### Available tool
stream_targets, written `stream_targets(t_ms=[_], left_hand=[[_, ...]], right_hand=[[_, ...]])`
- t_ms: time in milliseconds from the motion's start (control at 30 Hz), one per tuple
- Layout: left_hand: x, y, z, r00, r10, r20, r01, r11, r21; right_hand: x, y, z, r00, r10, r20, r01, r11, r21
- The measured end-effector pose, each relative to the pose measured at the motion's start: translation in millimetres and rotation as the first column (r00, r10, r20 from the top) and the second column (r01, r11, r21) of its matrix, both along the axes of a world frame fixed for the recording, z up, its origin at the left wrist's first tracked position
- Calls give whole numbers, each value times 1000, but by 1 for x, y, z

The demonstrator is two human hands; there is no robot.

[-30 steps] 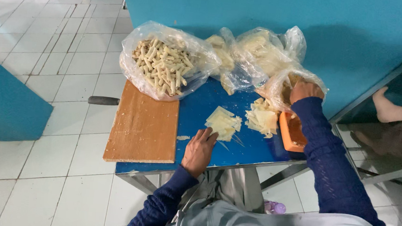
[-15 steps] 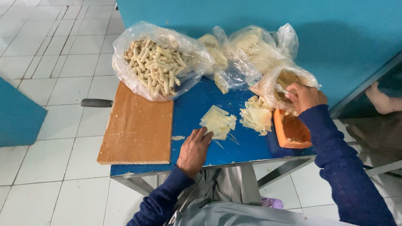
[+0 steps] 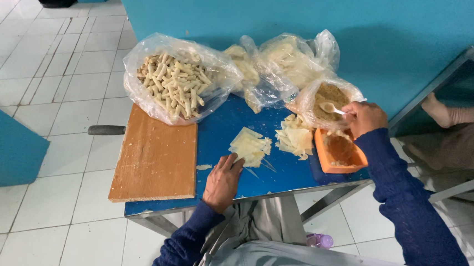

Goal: The person sits at a small blue table and folds flat pieces of dough over a filling by hand, pressing the edges closed one piece at a time. They occasionally scoop brown powder from a plastic bag with a spoon and place folded pieces aside as a pile of finished wrappers grows on the table.

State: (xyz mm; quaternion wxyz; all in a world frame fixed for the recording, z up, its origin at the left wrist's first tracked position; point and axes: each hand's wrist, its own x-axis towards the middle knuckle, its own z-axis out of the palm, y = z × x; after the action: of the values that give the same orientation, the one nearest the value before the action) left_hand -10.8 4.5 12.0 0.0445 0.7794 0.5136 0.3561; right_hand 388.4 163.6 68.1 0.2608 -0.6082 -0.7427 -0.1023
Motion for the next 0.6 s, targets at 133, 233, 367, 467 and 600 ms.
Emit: stream_targets(t_ms=[133,233,367,467,600], left_hand=[[0,1,-1,1000,7,10,-7,1000,-2],[1,2,-2,1000,7,6,-7,1000,3],[0,4,-2,992,-5,130,6,1000,-10],[-2,7,-1,981,23,191,-25,1000,7],[3,14,-2,974,151,169,-146,988,-42]], right_hand=[[3,-7,-5,993,-16,118,3,994,105],[1,-7,-8,999,4,-37,-3,1000,23],[7,-2,-6,985,-19,-169,0,994,-110],[16,-4,-5,932,27,-361,-78,989,-127],[17,-11,-5,896,29,-444,-94,988,-125]])
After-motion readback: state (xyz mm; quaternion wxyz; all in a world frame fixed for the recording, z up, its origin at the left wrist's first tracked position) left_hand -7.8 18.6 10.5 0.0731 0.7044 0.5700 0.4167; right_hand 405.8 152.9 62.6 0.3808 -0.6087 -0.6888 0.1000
